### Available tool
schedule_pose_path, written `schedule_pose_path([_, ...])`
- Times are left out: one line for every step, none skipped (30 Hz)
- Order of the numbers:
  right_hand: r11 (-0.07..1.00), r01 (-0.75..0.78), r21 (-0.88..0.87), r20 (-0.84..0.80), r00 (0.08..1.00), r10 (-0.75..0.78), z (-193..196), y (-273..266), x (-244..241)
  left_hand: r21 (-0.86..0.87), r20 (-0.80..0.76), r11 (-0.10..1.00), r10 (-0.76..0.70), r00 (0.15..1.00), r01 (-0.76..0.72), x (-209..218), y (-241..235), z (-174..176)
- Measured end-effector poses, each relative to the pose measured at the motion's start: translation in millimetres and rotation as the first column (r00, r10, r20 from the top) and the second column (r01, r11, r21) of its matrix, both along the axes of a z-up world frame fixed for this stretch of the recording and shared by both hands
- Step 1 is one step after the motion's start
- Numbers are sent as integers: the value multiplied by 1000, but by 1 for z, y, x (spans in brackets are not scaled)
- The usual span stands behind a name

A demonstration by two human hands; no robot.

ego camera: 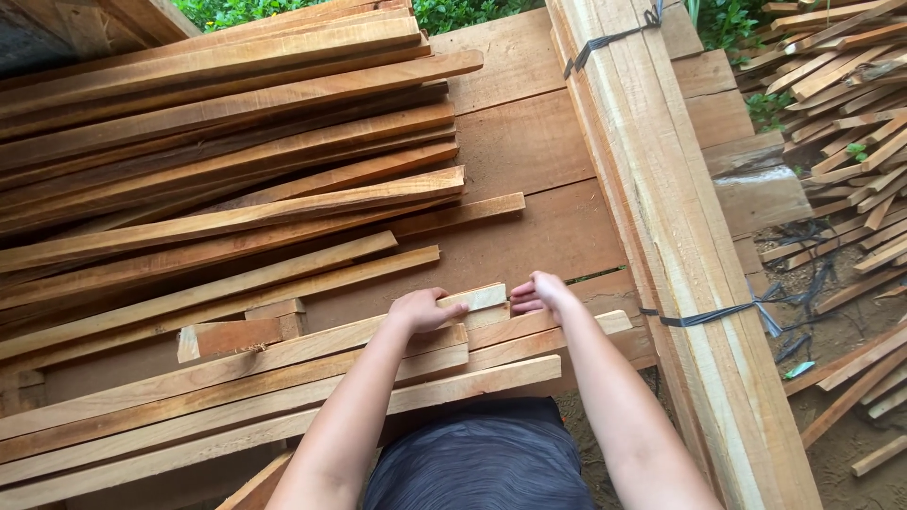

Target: The person stacks thin wooden planks on a wooden workbench, aligning them by hand. They then use a black strap to tie the stack of planks together, securing it with a knot.

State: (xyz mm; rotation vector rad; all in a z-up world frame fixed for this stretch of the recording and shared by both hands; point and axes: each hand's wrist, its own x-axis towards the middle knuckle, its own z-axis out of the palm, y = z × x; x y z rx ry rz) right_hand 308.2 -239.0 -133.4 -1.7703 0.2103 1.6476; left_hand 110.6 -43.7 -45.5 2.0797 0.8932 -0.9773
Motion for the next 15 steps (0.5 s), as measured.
schedule_pose_path([1000, -2, 3, -2, 1000, 2, -1, 6, -7, 3, -2, 1000, 2, 1000, -2, 1, 0, 4])
schedule_pose_path([1000, -17, -2, -11, 1000, 17, -3, 12, -14, 2, -20, 1000, -7, 1000, 7, 2, 0, 7])
schedule_pose_path([999, -32, -10, -19, 999, 31, -4, 16, -20, -2, -36, 1000, -17, 999, 17, 4, -2, 10])
schedule_pose_path([999, -32, -10, -19, 999, 32, -15, 17, -23, -2, -36, 1000, -17, 999, 17, 4, -1, 6])
schedule_pose_path([1000, -23, -6, -9, 1000, 23, -26, 16, -27, 2, -33, 1000, -8, 999, 8, 3, -1, 2])
schedule_pose_path([1000, -14, -3, 1, 1000, 14, -38, 16, -31, 7, -30, 1000, 1, 1000, -1, 1, -1, -2])
schedule_pose_path([1000, -19, -3, 0, 1000, 19, -42, 18, -36, 6, -31, 1000, 6, 999, -6, 1, -1, -1])
schedule_pose_path([1000, 17, 6, -5, 1000, -17, -47, 20, -41, 1, -32, 1000, 7, 999, -7, 1, 0, 0])
schedule_pose_path([998, 57, 15, -10, 998, -57, -52, 23, -46, -4, -32, 1000, 5, 999, -5, 2, 0, 1])
schedule_pose_path([998, 55, 15, -11, 998, -55, -47, 25, -49, -3, -33, 1000, 7, 999, -7, 2, -1, 3])
schedule_pose_path([993, 122, 0, -36, 992, -122, -42, 29, -52, -11, -37, 1000, 2, 999, -3, 3, 0, 5])
schedule_pose_path([982, 188, -17, -59, 980, -189, -37, 32, -55, -18, -41, 1000, -3, 999, 2, 4, 0, 7])
schedule_pose_path([982, 189, -20, -60, 980, -190, -34, 33, -57, -20, -43, 1000, -4, 999, 3, 3, 0, 4])
schedule_pose_path([969, 245, -32, -85, 965, -247, -32, 33, -58, -11, -41, 1000, 7, 999, -7, 2, 0, 1])
schedule_pose_path([952, 302, -44, -107, 946, -305, -30, 34, -59, -1, -37, 1000, 15, 999, -15, 2, 0, -3])
